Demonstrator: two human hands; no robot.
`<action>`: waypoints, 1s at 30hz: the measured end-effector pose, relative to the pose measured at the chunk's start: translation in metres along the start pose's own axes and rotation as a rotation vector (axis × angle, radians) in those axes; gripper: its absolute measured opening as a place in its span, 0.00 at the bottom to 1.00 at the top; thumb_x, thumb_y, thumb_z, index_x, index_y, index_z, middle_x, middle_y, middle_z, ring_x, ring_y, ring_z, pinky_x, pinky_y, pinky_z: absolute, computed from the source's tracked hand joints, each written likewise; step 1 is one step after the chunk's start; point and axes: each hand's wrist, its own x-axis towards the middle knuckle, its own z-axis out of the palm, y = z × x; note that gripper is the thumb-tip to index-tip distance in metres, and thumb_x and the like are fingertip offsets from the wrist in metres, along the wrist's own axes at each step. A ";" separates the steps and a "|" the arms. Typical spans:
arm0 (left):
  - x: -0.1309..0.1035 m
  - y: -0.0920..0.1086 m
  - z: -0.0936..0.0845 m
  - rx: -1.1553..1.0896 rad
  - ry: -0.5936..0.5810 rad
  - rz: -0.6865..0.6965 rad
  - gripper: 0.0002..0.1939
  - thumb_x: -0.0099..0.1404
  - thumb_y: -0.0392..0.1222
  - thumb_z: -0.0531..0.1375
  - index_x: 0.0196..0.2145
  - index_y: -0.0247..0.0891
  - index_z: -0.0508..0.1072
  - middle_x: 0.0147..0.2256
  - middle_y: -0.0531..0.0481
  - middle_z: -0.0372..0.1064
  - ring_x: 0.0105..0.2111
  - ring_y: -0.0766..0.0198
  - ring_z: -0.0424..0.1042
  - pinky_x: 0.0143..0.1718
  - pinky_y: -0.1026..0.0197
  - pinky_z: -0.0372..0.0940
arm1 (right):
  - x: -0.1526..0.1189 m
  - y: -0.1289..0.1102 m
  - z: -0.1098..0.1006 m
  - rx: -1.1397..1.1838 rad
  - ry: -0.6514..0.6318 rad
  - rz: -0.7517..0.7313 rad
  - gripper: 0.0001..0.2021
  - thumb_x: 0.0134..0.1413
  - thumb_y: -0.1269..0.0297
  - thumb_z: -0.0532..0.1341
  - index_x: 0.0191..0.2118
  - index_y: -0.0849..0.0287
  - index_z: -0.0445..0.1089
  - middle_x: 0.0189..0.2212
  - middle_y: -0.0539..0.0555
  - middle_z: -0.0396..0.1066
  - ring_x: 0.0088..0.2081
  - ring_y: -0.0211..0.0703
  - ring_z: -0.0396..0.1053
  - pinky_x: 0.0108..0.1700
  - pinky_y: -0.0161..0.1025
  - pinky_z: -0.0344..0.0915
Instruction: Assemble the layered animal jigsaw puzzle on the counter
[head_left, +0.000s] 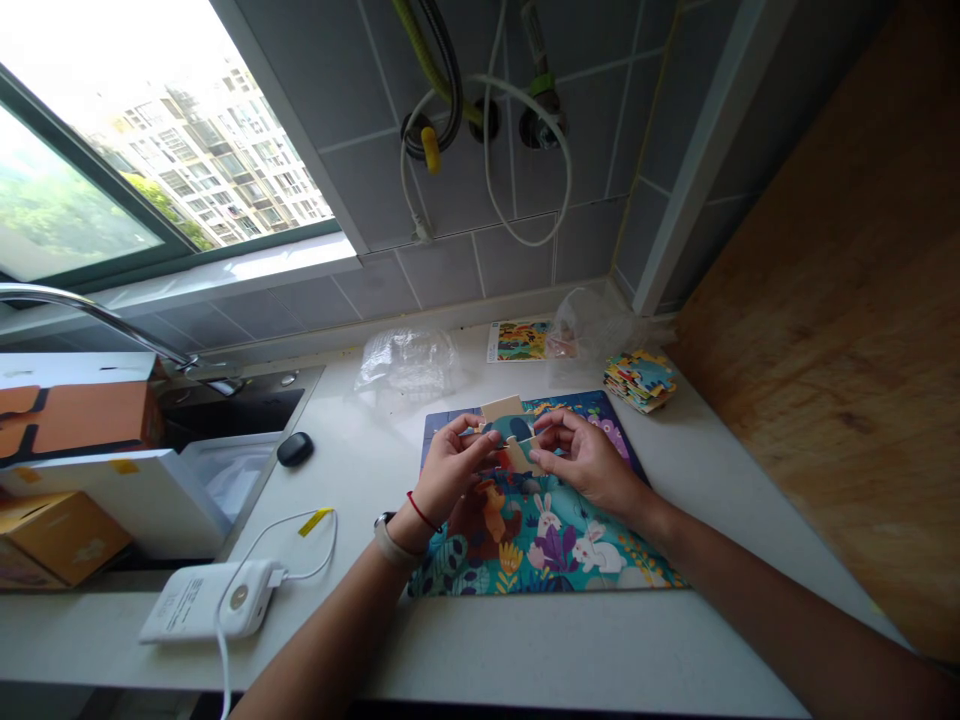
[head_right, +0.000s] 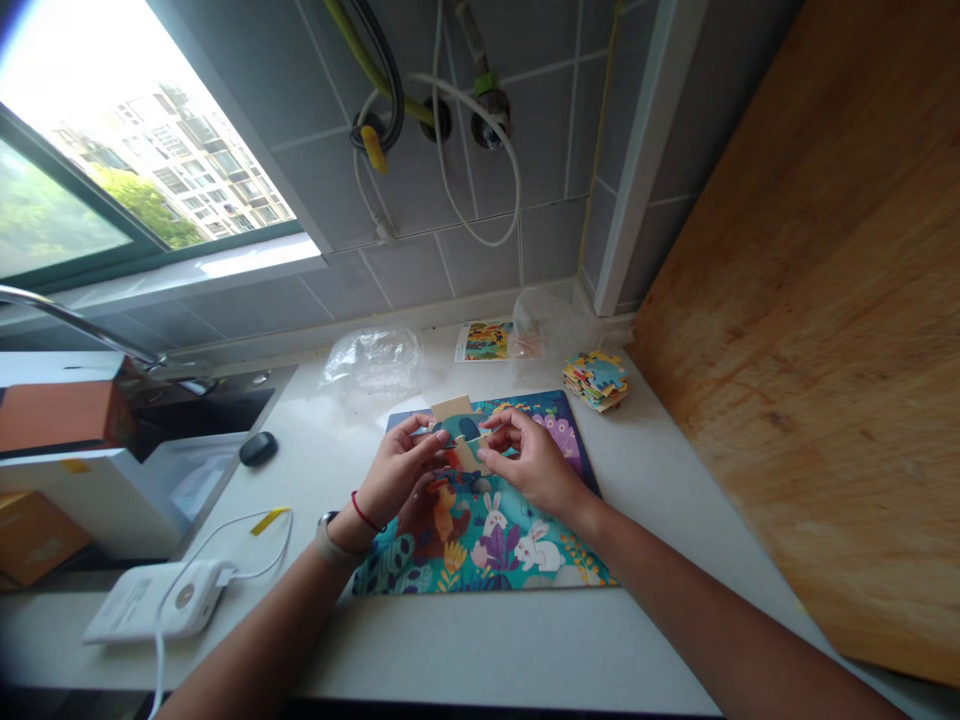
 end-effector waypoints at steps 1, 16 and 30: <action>0.000 0.000 0.000 -0.004 0.002 0.000 0.35 0.48 0.57 0.81 0.40 0.40 0.65 0.29 0.54 0.78 0.24 0.65 0.78 0.24 0.68 0.71 | 0.000 -0.001 0.000 -0.007 -0.001 0.000 0.19 0.47 0.55 0.73 0.43 0.54 0.70 0.34 0.50 0.75 0.39 0.45 0.75 0.45 0.43 0.72; 0.002 0.000 0.001 0.017 -0.020 0.048 0.35 0.46 0.54 0.82 0.38 0.40 0.64 0.27 0.55 0.78 0.24 0.65 0.78 0.27 0.66 0.74 | -0.002 -0.001 -0.001 -0.046 -0.056 0.008 0.17 0.50 0.54 0.74 0.42 0.56 0.73 0.34 0.50 0.75 0.37 0.43 0.74 0.43 0.41 0.72; 0.000 0.000 -0.001 0.061 0.050 0.009 0.36 0.46 0.59 0.81 0.40 0.41 0.66 0.30 0.50 0.80 0.29 0.59 0.81 0.18 0.73 0.64 | -0.006 -0.003 0.000 -0.032 -0.144 0.041 0.25 0.49 0.57 0.74 0.52 0.55 0.70 0.31 0.47 0.74 0.35 0.42 0.75 0.44 0.43 0.74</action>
